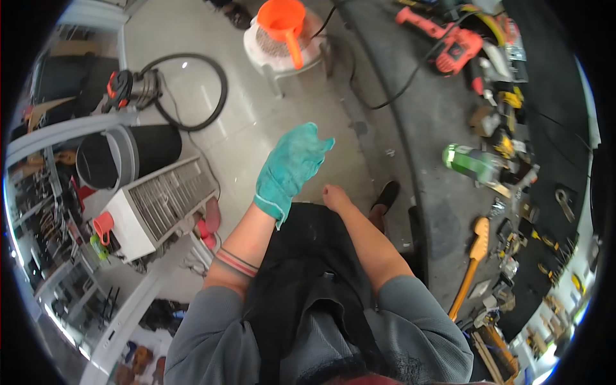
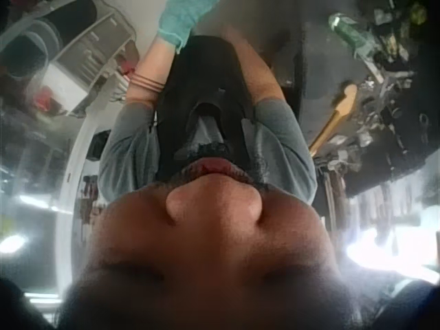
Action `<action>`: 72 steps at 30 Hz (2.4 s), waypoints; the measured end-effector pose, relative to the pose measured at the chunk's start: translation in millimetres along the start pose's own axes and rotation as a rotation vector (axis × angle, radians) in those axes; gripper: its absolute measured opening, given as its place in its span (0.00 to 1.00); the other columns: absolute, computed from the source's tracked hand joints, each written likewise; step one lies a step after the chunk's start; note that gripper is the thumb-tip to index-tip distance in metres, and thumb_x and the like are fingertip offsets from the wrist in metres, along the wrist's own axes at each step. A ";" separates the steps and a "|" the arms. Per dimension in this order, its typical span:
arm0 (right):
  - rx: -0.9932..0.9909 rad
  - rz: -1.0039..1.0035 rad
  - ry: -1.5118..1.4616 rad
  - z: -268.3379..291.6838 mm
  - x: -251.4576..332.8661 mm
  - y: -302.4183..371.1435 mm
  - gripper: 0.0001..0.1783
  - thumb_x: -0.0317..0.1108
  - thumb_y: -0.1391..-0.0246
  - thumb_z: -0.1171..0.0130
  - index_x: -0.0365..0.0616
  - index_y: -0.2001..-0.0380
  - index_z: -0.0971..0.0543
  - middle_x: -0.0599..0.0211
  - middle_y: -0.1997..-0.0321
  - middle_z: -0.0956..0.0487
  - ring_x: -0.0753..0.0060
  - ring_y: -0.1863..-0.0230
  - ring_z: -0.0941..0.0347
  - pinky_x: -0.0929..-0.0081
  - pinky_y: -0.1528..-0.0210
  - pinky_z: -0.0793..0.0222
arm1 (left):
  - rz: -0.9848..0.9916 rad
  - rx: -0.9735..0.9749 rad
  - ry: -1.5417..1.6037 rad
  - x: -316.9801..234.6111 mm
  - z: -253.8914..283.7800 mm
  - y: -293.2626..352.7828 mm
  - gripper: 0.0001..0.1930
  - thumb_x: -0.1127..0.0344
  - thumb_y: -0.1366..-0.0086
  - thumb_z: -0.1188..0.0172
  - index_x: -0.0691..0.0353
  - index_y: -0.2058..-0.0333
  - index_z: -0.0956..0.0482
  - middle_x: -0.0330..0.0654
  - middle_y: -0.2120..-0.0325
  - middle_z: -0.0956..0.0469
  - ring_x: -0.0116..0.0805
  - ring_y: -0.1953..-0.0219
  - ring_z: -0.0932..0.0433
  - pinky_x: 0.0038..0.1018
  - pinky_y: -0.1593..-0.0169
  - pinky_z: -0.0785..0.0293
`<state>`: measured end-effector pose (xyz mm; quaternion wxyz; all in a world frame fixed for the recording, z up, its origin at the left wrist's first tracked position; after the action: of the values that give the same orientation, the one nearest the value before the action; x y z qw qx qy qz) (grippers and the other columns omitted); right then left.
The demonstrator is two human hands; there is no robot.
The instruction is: The person washes a green cloth under a tap in a bathroom, then returns to a workshop to wipe small metal parts with the damp cloth. They handle a small white tool with a black handle, wiping it carefully.
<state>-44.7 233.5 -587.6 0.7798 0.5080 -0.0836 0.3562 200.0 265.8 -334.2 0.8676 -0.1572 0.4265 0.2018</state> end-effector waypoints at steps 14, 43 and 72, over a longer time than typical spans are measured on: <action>0.862 -0.081 0.023 -106.5 -124.3 27.3 0.26 0.44 0.34 0.43 0.41 0.41 0.15 0.48 0.32 0.20 0.41 0.32 0.23 0.48 0.33 0.28 | 0.043 -0.150 0.126 2.1 -65.4 3.6 0.13 0.74 0.38 0.34 0.63 0.55 0.08 0.44 0.53 0.13 0.45 0.45 0.20 0.39 0.36 0.28; 0.718 -0.197 0.049 -43.7 -184.6 17.1 0.21 0.40 0.38 0.42 0.40 0.50 0.12 0.47 0.43 0.15 0.40 0.42 0.18 0.47 0.43 0.23 | 0.073 -0.095 -0.577 -36.9 -72.0 -54.8 0.13 0.72 0.42 0.31 0.61 0.57 0.09 0.47 0.80 0.27 0.50 0.74 0.26 0.45 0.68 0.32; -0.373 1.039 -0.081 111.3 94.5 211.1 0.34 0.52 0.26 0.44 0.39 0.29 0.28 0.50 0.32 0.22 0.52 0.31 0.25 0.58 0.28 0.32 | -0.035 -0.519 1.438 -41.1 -134.0 129.0 0.21 0.55 0.23 0.55 0.62 0.47 0.19 0.49 0.51 0.18 0.51 0.52 0.18 0.44 0.49 0.20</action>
<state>-85.0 231.8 -334.1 0.5744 0.2666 -0.4146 0.6535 24.0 309.4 -392.8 0.3146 -0.4555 0.8226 0.1299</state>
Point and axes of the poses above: each hand's wrist, its own y-axis away from the middle knuckle, its own z-axis out of the back of the hand, x = y × z, the point moved 2 cm from there along -y, towards the middle knuckle
